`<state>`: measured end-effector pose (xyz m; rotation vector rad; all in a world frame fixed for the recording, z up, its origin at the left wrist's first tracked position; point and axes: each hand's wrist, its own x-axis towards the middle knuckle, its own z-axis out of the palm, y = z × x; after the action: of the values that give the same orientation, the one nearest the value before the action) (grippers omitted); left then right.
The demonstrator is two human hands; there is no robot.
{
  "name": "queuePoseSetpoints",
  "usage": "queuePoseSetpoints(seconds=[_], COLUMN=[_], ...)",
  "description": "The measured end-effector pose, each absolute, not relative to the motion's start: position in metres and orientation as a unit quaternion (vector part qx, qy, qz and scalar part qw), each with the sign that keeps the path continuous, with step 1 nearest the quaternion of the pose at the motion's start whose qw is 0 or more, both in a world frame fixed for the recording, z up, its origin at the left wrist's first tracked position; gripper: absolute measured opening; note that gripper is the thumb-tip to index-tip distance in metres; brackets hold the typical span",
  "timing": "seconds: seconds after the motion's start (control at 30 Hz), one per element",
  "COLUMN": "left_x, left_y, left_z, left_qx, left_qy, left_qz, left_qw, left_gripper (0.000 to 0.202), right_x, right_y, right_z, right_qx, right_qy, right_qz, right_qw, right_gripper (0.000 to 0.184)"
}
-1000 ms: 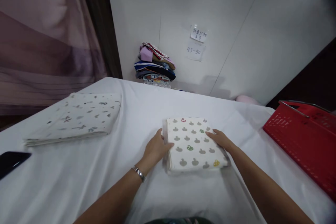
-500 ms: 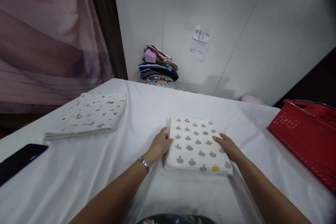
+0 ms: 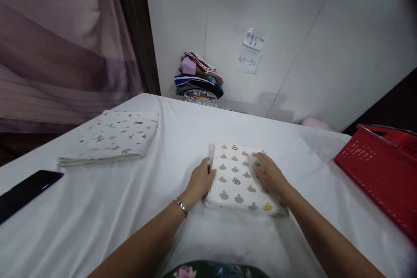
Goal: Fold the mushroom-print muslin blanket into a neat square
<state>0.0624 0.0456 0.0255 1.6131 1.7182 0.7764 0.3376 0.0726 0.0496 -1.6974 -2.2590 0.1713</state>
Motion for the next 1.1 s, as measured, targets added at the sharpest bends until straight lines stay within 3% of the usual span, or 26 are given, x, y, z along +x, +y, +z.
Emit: queuePoseSetpoints(seconds=[0.2,0.4,0.87,1.1], left_x=[0.066,0.064,0.058,0.054], left_y=[0.040,0.039,0.007,-0.020], left_z=[0.027,0.023,0.045,0.041], left_qx=[0.635,0.651,0.673,0.645], left_qy=[0.649,0.643,0.663,0.670], left_qz=[0.296,0.296,0.231,0.211], left_qw=[0.295,0.275,0.232,0.300], left_gripper=[0.043,0.042,0.016,0.027], right_x=[0.258,0.201,0.199,0.197], right_y=[0.097,0.115,0.112,0.111], right_z=[0.050,0.034,0.025,0.027], right_qx=[-0.456,-0.455,-0.453,-0.455], right_qy=[-0.879,-0.884,-0.886,-0.886], right_qz=[0.095,0.077,0.036,0.027], right_qw=[0.102,0.077,0.096,0.080], right_gripper=[0.052,0.049,0.049,0.049])
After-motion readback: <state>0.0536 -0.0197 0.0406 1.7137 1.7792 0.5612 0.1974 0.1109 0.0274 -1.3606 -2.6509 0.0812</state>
